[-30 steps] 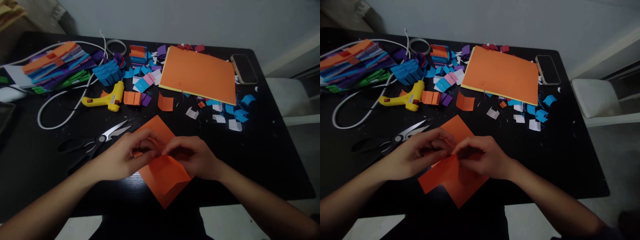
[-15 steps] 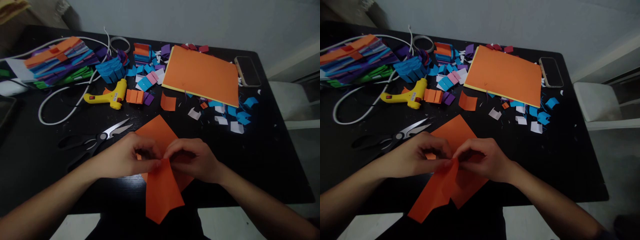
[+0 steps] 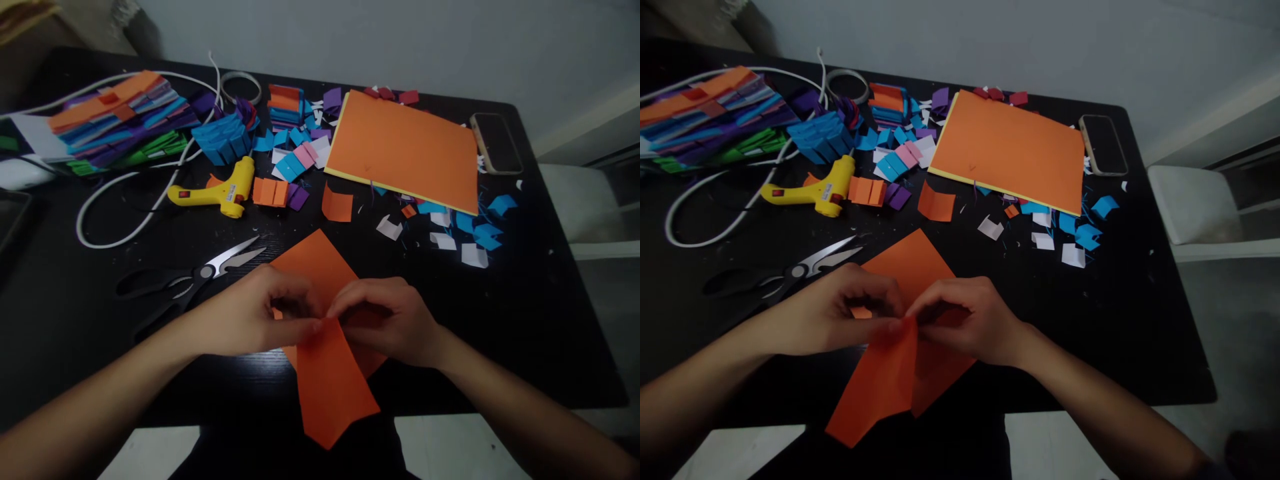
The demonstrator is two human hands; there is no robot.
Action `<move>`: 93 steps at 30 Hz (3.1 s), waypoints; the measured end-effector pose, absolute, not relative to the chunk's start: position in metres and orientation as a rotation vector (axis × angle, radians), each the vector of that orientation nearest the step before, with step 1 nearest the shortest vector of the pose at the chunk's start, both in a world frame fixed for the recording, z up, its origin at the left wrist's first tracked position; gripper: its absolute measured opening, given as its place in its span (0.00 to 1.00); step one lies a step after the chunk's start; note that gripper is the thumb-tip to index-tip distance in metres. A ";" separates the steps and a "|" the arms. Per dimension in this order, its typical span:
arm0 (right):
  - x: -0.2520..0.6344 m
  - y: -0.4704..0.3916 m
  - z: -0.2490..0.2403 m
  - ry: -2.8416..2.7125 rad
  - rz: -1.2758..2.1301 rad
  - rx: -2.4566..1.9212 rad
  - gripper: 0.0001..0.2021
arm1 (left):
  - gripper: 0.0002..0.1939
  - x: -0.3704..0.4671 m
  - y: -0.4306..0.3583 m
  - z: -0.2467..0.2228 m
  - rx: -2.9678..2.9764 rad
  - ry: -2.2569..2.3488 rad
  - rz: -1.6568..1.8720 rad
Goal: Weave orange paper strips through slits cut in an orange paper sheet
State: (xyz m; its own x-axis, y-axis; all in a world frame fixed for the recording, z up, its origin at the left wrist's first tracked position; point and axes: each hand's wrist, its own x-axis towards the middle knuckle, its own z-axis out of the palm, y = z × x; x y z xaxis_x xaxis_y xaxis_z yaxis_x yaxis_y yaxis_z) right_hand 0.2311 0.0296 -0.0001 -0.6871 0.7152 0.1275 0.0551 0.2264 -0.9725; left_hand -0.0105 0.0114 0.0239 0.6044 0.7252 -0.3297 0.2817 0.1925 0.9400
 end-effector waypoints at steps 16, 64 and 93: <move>0.228 0.029 -0.006 -1.921 1.476 -0.615 0.07 | 0.03 -0.004 0.008 0.020 1.343 0.922 0.350; 0.226 0.031 -0.003 -1.568 1.674 -0.821 0.08 | 0.03 -0.002 0.010 0.014 1.171 1.028 0.698; 0.224 0.026 -0.006 -1.760 1.327 -0.801 0.09 | 0.07 0.002 0.000 0.006 1.391 1.114 0.699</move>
State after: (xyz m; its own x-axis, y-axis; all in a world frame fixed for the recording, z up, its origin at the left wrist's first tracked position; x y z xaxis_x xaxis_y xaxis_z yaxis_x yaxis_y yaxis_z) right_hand 0.2243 0.0263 -0.0063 -0.5011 0.8400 0.2082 0.0306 0.2577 -0.9658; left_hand 0.0016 0.0003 0.0061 0.3692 0.9091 -0.1931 0.2210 0.1160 0.9684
